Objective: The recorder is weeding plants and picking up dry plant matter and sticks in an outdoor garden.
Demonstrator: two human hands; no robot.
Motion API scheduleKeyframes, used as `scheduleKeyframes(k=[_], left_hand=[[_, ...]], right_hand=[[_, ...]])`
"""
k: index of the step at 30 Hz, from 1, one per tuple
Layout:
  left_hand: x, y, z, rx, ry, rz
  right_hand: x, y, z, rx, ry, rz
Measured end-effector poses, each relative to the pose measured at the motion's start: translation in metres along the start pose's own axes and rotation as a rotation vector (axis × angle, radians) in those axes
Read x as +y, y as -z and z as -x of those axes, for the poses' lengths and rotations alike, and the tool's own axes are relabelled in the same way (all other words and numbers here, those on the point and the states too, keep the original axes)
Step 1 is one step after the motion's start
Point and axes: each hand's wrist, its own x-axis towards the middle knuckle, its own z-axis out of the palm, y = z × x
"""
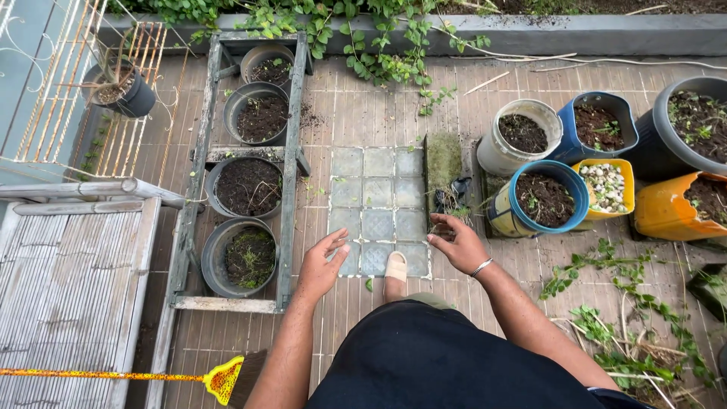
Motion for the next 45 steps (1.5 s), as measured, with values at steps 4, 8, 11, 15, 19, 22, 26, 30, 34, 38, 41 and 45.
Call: scheduleKeyframes(k=[4,8,11,15,19,22,26,30,34,38,41,45], left_hand=[[0.024,0.009,-0.068,0.008,0.039,-0.044],[0.042,0.024,-0.123,0.052,-0.016,-0.034],[0.043,0.039,-0.165,0.090,-0.042,-0.012],[0.028,0.064,-0.220,0.031,-0.002,0.018],[0.029,0.096,-0.294,-0.010,0.050,0.045],[0.027,0.138,-0.368,-0.035,0.008,-0.012],[0.033,0.192,-0.463,-0.164,-0.042,-0.015],[0.051,0.228,-0.536,-0.301,-0.077,-0.070],[0.061,0.242,-0.600,-0.298,-0.087,-0.157],[0.065,0.234,-0.650,-0.325,-0.066,-0.061],[0.073,0.220,-0.688,-0.344,-0.057,-0.090],[0.092,0.191,-0.752,-0.362,-0.134,-0.103]], right_hand=[[-0.041,0.025,-0.082,-0.048,0.049,0.030],[-0.068,0.038,-0.157,-0.071,0.136,0.166],[-0.095,0.038,-0.213,-0.075,0.185,0.124],[-0.104,0.021,-0.270,-0.106,0.145,0.045],[-0.118,0.002,-0.324,-0.070,0.114,0.069],[-0.133,-0.015,-0.384,-0.026,0.147,0.089],[-0.158,-0.033,-0.460,0.066,0.052,0.006],[-0.190,-0.044,-0.511,0.139,0.093,0.035],[-0.190,-0.036,-0.545,0.208,0.098,-0.096],[-0.172,-0.016,-0.580,0.265,-0.066,-0.101],[-0.160,0.004,-0.620,0.292,-0.044,-0.124],[-0.168,0.039,-0.685,0.292,0.024,-0.080]])
